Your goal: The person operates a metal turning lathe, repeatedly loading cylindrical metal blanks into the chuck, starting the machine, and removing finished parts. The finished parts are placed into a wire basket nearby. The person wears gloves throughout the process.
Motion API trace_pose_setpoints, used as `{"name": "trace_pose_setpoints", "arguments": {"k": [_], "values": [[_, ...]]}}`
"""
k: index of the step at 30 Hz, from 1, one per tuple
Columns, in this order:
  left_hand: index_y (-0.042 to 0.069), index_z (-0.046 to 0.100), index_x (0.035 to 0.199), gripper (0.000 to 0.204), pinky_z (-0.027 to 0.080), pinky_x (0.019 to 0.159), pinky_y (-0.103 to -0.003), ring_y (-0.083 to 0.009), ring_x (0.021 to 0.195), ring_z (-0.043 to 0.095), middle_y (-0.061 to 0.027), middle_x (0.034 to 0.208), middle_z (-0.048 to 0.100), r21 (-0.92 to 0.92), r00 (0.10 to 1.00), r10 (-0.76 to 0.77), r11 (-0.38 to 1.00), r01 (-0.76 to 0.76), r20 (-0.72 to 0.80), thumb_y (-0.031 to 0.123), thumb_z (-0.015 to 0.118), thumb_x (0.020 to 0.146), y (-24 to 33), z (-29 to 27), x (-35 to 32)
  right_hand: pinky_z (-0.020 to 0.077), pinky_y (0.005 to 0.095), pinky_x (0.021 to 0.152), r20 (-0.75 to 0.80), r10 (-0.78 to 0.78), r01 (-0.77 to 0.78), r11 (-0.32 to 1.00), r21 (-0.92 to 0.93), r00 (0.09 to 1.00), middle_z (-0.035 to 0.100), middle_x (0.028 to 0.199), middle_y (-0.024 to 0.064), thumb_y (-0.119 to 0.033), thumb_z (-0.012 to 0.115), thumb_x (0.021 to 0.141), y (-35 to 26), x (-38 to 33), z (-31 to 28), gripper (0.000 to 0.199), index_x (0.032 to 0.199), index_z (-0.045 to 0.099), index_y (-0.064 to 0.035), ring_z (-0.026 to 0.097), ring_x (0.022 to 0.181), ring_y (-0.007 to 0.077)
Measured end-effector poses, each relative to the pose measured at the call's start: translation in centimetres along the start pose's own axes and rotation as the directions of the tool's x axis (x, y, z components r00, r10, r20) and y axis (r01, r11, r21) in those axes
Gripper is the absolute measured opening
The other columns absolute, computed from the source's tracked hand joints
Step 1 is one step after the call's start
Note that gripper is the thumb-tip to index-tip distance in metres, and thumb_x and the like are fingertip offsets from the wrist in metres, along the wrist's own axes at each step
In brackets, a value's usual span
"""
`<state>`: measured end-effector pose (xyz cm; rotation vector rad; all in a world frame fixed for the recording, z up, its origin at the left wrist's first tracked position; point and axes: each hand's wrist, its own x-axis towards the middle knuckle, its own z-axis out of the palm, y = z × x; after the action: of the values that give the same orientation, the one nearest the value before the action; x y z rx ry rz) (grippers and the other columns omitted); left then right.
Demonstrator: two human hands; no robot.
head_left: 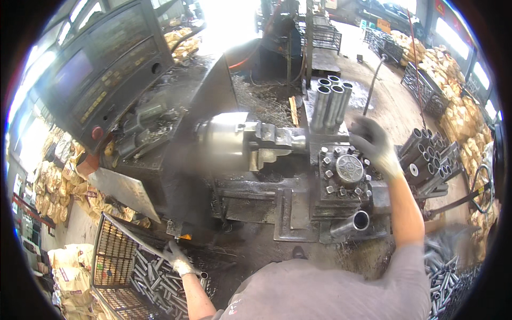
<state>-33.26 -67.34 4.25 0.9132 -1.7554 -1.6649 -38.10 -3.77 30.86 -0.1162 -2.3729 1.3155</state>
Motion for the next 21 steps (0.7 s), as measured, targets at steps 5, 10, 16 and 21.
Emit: {"name": "trace_pose_setpoints", "arguments": {"k": [5,10,16,21], "values": [[-0.009,0.059,0.140,0.043,0.054,0.103,-0.045,-0.0390,0.120,0.066,-0.0237,0.130,0.070,0.345,0.207,0.965,0.143,-0.928,0.158,0.009,0.070,0.102,19.5,5.7,-1.9,0.0563,0.0271,0.083,-0.412,0.217,-0.158,0.972,0.172,0.885,0.075,0.106,0.0065,-0.007,0.073,0.098,3.6,-13.9,-4.6,0.037,0.133,0.068,0.0050,0.069,0.092,0.0127],[0.007,0.032,0.166,0.071,0.058,0.093,-0.056,-0.0481,0.105,0.073,-0.0302,0.119,0.073,0.625,0.531,0.649,0.107,-0.773,0.546,0.036,0.054,0.106,35.5,17.3,6.0,0.0573,0.0267,0.083,-0.463,0.394,-0.261,0.909,0.326,0.794,0.075,0.110,0.0105,-0.004,0.065,0.101,10.2,-25.2,-4.4,0.032,0.131,0.068,0.0059,0.071,0.094,0.0143],[0.017,-0.004,0.174,0.092,0.051,0.108,-0.054,-0.0450,0.127,0.068,-0.0349,0.140,0.064,0.791,0.750,0.393,0.085,-0.606,0.532,0.042,0.054,0.107,37.4,20.7,22.0,0.0597,0.0277,0.084,-0.412,0.334,-0.334,0.940,0.074,0.848,0.079,0.105,0.0114,-0.002,0.075,0.094,6.7,-29.0,-2.7,0.031,0.123,0.072,0.0054,0.074,0.093,0.0135],[0.004,0.055,0.151,0.051,0.057,0.095,-0.054,-0.0437,0.109,0.073,-0.0245,0.134,0.070,0.309,0.145,0.961,0.067,-0.949,0.236,0.031,0.061,0.108,32.9,17.6,1.4,0.0607,0.0281,0.085,-0.330,0.452,-0.401,0.891,0.212,0.829,0.080,0.102,0.0121,-0.001,0.072,0.093,7.4,-31.6,-2.9,0.030,0.122,0.071,0.0076,0.075,0.093,0.0139]]}}
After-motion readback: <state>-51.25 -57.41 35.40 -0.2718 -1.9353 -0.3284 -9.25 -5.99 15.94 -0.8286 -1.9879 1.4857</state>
